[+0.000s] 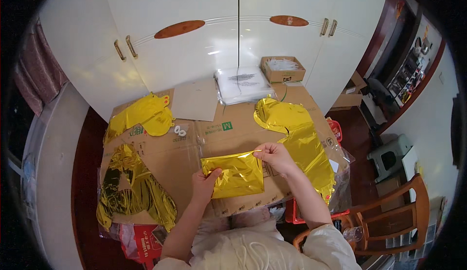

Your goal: Folding a large gold foil balloon on a cardboard surface.

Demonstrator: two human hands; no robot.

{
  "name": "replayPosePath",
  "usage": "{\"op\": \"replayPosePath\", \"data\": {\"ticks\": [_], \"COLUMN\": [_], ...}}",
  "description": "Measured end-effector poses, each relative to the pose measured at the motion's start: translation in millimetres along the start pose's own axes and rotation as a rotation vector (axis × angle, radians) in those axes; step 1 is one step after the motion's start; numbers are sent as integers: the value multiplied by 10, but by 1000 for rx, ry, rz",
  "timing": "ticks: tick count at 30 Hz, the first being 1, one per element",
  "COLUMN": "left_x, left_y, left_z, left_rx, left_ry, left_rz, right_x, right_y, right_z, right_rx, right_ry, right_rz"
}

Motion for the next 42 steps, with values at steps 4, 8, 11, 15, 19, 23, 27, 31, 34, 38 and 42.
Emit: {"op": "replayPosePath", "data": {"ticks": [4, 8, 11, 15, 19, 23, 27, 31, 34, 38, 42], "left_x": [-101, -158, -149, -174, -296, -401, -153, -144, -60, -105, -172], "left_y": [29, 27, -3, -38, 35, 181, 67, 62, -39, -96, -390], "left_z": [-22, -62, -76, -72, -82, -88, -50, -60, -71, -11, -26], "left_rx": [33, 43, 55, 59, 21, 40, -23, -10, -32, 63, -197], "left_ry": [15, 35, 9, 60, 88, 184, 254, 243, 317, 107, -271], "left_rz": [5, -7, -68, -85, -136, -445, -782, -1054, -1346, -1626, -1643], "right_x": [7, -24, 246, 604, 499, 414, 524, 472, 534, 538, 578], "right_y": [-1, -115, -64, 79, 28, -84, -135, -237, -216, -240, -257], "right_z": [-26, -54, -189, -329, -286, -226, -296, -331, -343, -342, -373], "right_rx": [29, 46, 65, 197, 371, 562, 537, 542, 572, 586, 593], "right_ry": [-48, 27, 57, 130, 158, 268, -16, -85, -52, 4, -11], "right_rz": [-1, -66, -131, -22, 417, 801, 999, 1189, 1273, 1332, 1356]}}
Point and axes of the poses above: each hand's wrist, its own z-axis away from the middle knuckle, its own y-axis out of the back of the hand, x = y × z, the point moved 5 cm from there along -z, towards the middle knuckle, and after that the axes turned 15 degrees about -x, right-handed, at the moved point
